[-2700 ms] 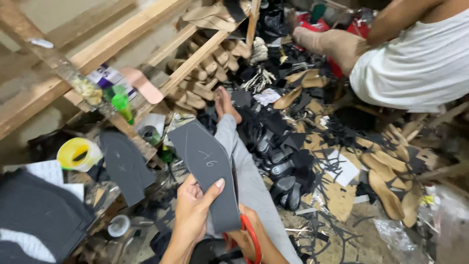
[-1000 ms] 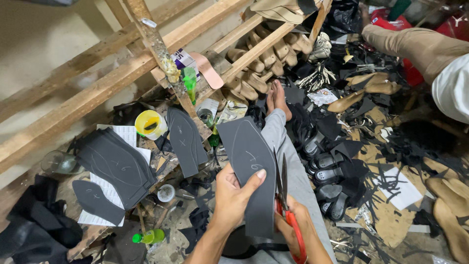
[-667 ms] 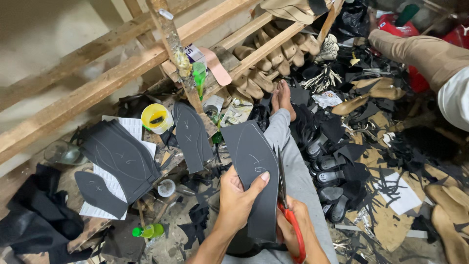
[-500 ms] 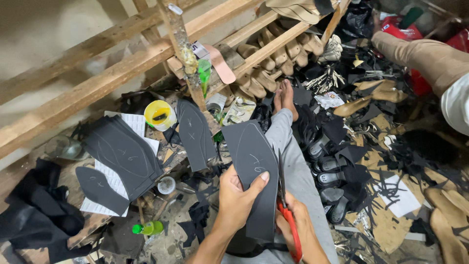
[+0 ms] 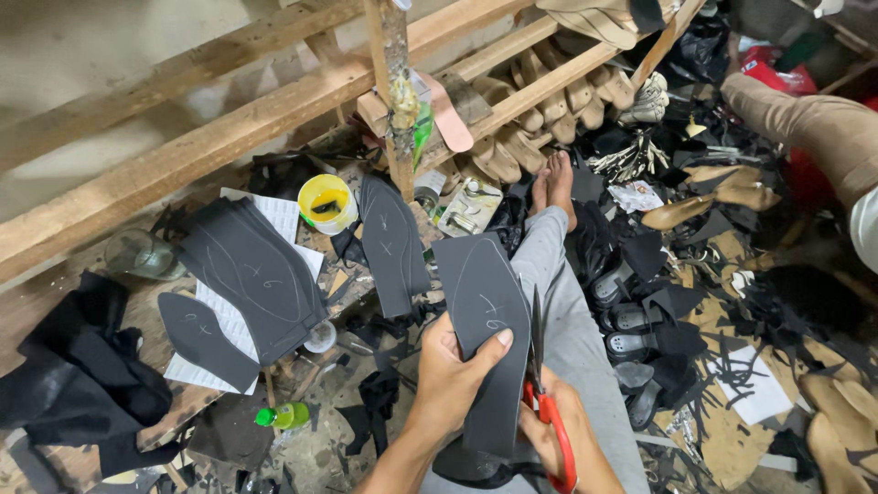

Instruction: The person sits on the floor and uses red-handled scissors to cut black shoe insoles along pre-drawn outlines. The person handles multiple insoles one at a time, trimming edges and placing finished pieces aside.

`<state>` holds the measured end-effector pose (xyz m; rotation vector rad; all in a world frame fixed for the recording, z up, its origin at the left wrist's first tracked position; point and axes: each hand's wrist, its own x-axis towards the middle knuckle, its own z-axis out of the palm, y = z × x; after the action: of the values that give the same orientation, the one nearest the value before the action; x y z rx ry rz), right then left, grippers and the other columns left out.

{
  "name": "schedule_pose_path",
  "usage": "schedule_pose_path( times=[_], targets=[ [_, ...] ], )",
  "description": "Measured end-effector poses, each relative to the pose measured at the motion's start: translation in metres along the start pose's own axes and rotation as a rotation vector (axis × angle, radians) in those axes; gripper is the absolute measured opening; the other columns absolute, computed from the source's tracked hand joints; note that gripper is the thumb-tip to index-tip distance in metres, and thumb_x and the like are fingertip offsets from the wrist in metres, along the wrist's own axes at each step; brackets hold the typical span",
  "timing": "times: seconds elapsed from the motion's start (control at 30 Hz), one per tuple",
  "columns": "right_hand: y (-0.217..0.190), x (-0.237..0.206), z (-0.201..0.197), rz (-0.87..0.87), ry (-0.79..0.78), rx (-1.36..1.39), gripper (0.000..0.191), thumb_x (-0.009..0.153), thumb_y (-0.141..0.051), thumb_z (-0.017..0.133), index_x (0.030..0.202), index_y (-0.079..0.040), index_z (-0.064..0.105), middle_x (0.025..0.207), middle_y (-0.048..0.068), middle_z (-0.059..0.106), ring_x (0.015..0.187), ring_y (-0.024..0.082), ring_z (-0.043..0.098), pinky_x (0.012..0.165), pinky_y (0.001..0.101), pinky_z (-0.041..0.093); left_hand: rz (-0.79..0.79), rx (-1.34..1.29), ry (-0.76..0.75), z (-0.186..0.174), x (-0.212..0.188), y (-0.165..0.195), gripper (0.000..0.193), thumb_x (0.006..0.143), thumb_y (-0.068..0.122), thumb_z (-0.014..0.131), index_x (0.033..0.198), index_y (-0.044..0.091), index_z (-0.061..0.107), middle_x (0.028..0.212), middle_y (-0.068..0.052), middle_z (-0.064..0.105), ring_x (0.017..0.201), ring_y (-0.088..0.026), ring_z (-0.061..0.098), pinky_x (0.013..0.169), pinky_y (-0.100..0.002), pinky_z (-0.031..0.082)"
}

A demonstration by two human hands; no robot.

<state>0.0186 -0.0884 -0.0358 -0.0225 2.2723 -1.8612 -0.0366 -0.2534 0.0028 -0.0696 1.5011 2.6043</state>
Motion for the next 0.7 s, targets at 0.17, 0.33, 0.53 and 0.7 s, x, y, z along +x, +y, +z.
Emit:
schedule_pose_path(
  times=[0.17, 0.33, 0.53, 0.7],
  targets=[
    [-0.014, 0.015, 0.040, 0.133, 0.046, -0.027, 0.033, 0.086, -0.013, 0.060, 0.116, -0.003, 0.066, 0.073, 0.003, 0.066, 0.063, 0.012, 0.058, 0.056, 0.0278, 0.049, 0.011, 0.053, 0.004, -0.038, 0.008, 0.010, 0.021, 0.088, -0.003, 0.071, 0.108, 0.000, 0.066, 0.098, -0.003, 0.072, 0.086, -0.008, 0.067, 0.078, -0.025, 0.056],
    [-0.014, 0.025, 0.075, 0.421, 0.118, 0.043, 0.019, 0.091, -0.019, 0.062, 0.090, 0.000, 0.065, 0.064, 0.005, 0.057, 0.054, 0.014, 0.050, 0.049, 0.0305, 0.039, -0.039, 0.055, 0.045, -0.074, 0.008, 0.020, 0.022, 0.087, -0.002, 0.073, 0.108, -0.001, 0.066, 0.096, -0.004, 0.073, 0.084, -0.009, 0.067, 0.074, -0.026, 0.056],
    [0.001, 0.028, 0.112, 0.312, 0.071, 0.090, 0.016, 0.090, -0.016, 0.062, 0.087, 0.000, 0.062, 0.066, 0.003, 0.057, 0.055, 0.011, 0.053, 0.048, 0.0298, 0.043, -0.060, 0.102, 0.060, -0.110, 0.005, 0.029, 0.022, 0.087, 0.000, 0.073, 0.108, -0.001, 0.067, 0.095, -0.004, 0.073, 0.082, -0.009, 0.067, 0.073, -0.026, 0.057],
    [0.015, 0.034, 0.134, 0.242, 0.004, 0.229, 0.017, 0.083, -0.005, 0.061, 0.100, -0.003, 0.063, 0.077, 0.006, 0.066, 0.065, 0.013, 0.064, 0.058, 0.0295, 0.054, -0.061, 0.046, 0.057, -0.134, 0.000, 0.037, 0.026, 0.086, 0.000, 0.073, 0.111, 0.001, 0.066, 0.096, -0.002, 0.073, 0.085, -0.008, 0.068, 0.076, -0.025, 0.057]
  ],
)
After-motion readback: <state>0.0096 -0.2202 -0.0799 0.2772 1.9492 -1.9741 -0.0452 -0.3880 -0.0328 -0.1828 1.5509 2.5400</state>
